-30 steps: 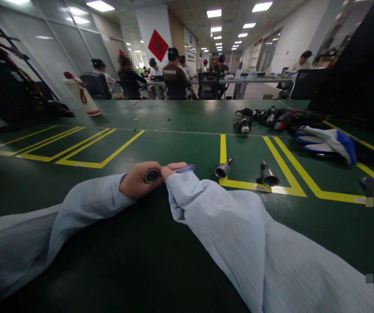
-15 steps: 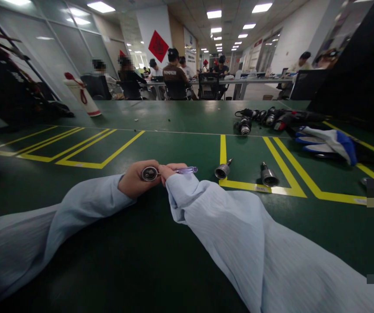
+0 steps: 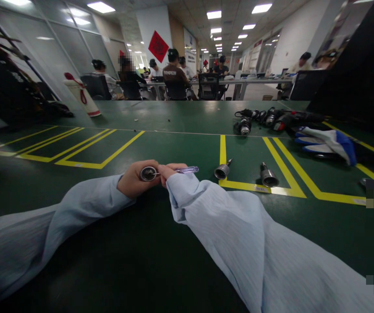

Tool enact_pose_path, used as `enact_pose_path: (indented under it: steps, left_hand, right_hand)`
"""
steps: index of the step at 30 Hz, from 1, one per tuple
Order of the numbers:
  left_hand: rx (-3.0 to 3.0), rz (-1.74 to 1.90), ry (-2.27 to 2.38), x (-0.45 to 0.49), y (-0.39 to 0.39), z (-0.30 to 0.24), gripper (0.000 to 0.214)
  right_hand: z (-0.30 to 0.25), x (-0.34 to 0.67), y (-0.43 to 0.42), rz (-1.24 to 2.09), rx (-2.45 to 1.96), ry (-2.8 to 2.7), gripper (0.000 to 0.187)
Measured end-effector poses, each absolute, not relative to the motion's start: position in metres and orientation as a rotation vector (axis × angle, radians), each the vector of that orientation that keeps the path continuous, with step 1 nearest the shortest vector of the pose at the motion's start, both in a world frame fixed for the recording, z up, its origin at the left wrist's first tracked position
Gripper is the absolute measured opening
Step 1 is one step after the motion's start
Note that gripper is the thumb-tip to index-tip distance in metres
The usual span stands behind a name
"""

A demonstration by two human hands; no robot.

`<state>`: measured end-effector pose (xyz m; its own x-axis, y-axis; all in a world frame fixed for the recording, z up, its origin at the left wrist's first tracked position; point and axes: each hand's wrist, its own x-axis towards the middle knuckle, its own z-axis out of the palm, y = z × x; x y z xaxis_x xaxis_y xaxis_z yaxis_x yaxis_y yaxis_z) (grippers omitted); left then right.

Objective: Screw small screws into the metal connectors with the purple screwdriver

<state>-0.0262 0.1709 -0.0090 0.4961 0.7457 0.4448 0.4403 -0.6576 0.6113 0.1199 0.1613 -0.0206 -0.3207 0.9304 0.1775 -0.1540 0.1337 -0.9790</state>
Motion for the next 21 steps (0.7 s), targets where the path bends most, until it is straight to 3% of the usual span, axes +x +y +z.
enact_pose_path:
  steps: [21]
  left_hand:
    - [2.245,0.956,0.999,-0.0249,0.1663,-0.0043,0.02]
  right_hand:
    - [-0.0167,0.1219,0.1609,1.364,-0.889,-1.321,0.038]
